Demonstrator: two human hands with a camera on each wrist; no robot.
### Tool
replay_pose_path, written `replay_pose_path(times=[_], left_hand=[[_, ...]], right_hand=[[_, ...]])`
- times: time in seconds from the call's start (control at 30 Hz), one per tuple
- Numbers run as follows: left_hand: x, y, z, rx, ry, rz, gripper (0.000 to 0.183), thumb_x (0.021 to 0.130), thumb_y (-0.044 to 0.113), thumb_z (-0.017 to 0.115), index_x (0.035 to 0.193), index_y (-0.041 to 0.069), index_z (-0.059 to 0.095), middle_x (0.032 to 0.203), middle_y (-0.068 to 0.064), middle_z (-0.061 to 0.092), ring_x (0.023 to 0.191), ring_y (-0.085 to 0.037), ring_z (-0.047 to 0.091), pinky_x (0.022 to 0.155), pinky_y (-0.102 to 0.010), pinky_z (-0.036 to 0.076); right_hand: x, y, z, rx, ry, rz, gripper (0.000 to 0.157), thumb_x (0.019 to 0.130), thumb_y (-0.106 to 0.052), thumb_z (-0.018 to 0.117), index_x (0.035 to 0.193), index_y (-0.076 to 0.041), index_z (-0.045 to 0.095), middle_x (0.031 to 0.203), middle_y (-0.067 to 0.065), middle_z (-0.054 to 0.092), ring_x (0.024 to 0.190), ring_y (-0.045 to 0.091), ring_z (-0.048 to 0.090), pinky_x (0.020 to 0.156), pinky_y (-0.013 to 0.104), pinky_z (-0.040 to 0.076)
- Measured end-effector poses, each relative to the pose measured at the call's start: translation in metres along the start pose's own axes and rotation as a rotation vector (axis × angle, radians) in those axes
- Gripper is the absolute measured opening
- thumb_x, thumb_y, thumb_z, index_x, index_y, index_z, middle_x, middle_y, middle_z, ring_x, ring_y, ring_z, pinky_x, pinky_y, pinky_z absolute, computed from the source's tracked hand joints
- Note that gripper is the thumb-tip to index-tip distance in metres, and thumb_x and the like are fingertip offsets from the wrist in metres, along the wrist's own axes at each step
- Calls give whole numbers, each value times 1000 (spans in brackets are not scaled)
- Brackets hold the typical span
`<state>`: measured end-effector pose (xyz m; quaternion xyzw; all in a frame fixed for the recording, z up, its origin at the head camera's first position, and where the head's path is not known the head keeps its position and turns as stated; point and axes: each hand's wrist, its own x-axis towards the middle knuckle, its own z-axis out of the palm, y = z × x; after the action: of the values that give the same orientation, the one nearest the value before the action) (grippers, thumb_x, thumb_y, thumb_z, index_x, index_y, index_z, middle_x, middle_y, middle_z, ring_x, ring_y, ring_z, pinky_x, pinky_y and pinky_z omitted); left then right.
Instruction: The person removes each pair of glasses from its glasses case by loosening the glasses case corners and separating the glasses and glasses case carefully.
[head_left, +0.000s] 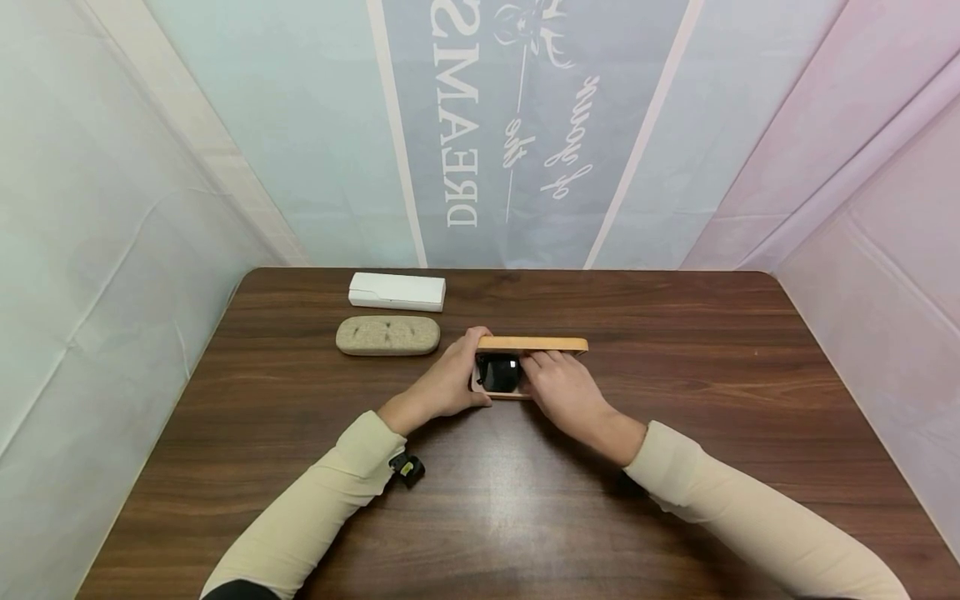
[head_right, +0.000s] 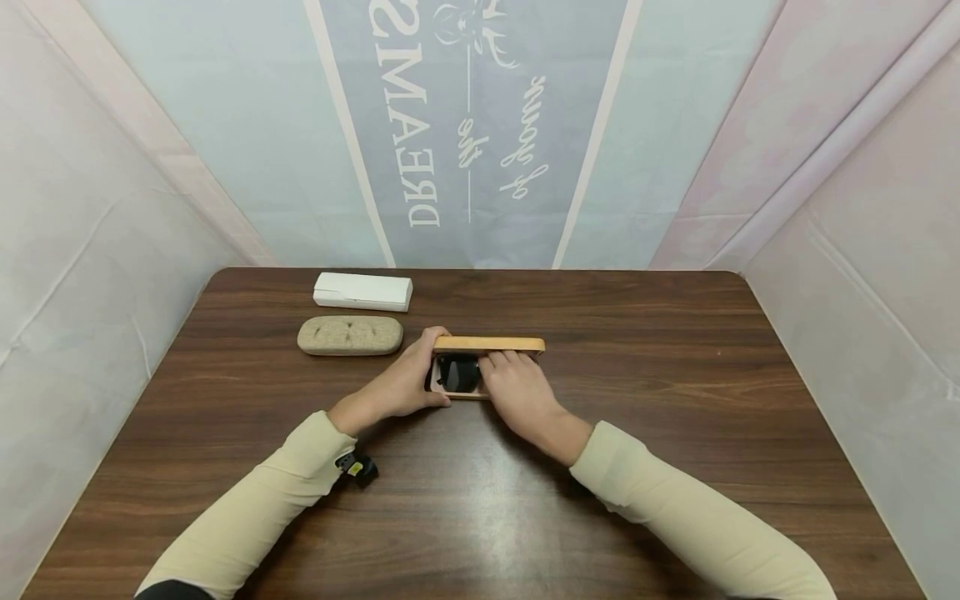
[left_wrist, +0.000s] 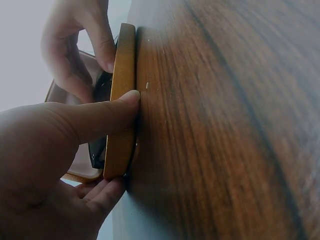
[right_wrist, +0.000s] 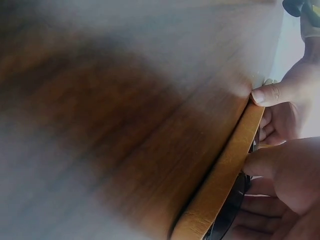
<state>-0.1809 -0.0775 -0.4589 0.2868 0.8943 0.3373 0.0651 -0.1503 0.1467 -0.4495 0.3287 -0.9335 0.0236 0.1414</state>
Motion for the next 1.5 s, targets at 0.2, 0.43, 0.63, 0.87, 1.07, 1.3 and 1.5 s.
replay_pose_path(times=[0.2, 0.43, 0.63, 0.87, 1.07, 1.3, 1.5], left_hand=[[-1, 0, 0, 13, 8, 6, 96, 72, 12, 94, 142, 10, 28, 133, -17, 53, 120, -31, 52, 103, -44, 43], [0, 1, 0, 2, 8, 2, 95, 72, 10, 94, 141, 9, 29, 133, -17, 53, 123, -32, 51, 105, -44, 43], [0, 0, 0, -1, 9, 9, 95, 71, 10, 95, 141, 8, 29, 133, -17, 53, 124, -32, 52, 107, -44, 42], [0, -1, 0, 3, 7, 4, 96, 72, 11, 94, 142, 9, 29, 135, -17, 52, 124, -32, 51, 106, -44, 41], [0, -1, 0, -1, 2, 3, 96, 72, 12, 94, 142, 9, 29, 135, -17, 53, 124, -32, 51, 107, -44, 41], [0, 1, 1, -5, -1, -6, 95, 73, 12, 94, 143, 8, 30, 135, -15, 51, 121, -31, 51, 103, -44, 43], [0, 0, 1, -6, -4, -6, 94, 74, 12, 93, 142, 9, 29, 133, -14, 52, 121, -29, 52, 103, -43, 43]], right_hand=[[1, 1, -1, 33, 19, 4, 23, 91, -12, 77, 110, 0, 70, 104, 12, 71, 93, 28, 68, 79, 43, 56], [0, 1, -2, 41, 44, -5, 21, 91, -12, 78, 107, -1, 71, 104, 12, 71, 94, 28, 68, 80, 42, 56], [-1, 1, -2, 54, 72, -15, 18, 90, -9, 78, 105, -2, 70, 101, 10, 71, 91, 26, 68, 78, 40, 56], [0, -1, -2, 89, 97, -9, 14, 90, -8, 78, 94, -6, 65, 88, 5, 70, 80, 23, 66, 69, 38, 54], [1, -1, -3, 101, 107, -6, 17, 89, -7, 77, 92, -7, 60, 81, 4, 67, 73, 21, 64, 63, 36, 51], [-1, -1, -4, 156, 83, 26, 16, 89, -6, 75, 87, -9, 59, 73, 1, 61, 64, 17, 59, 55, 33, 48], [-1, -1, -6, 239, 35, 83, 16, 89, -7, 75, 83, -11, 61, 70, 0, 59, 61, 13, 57, 52, 30, 47]])
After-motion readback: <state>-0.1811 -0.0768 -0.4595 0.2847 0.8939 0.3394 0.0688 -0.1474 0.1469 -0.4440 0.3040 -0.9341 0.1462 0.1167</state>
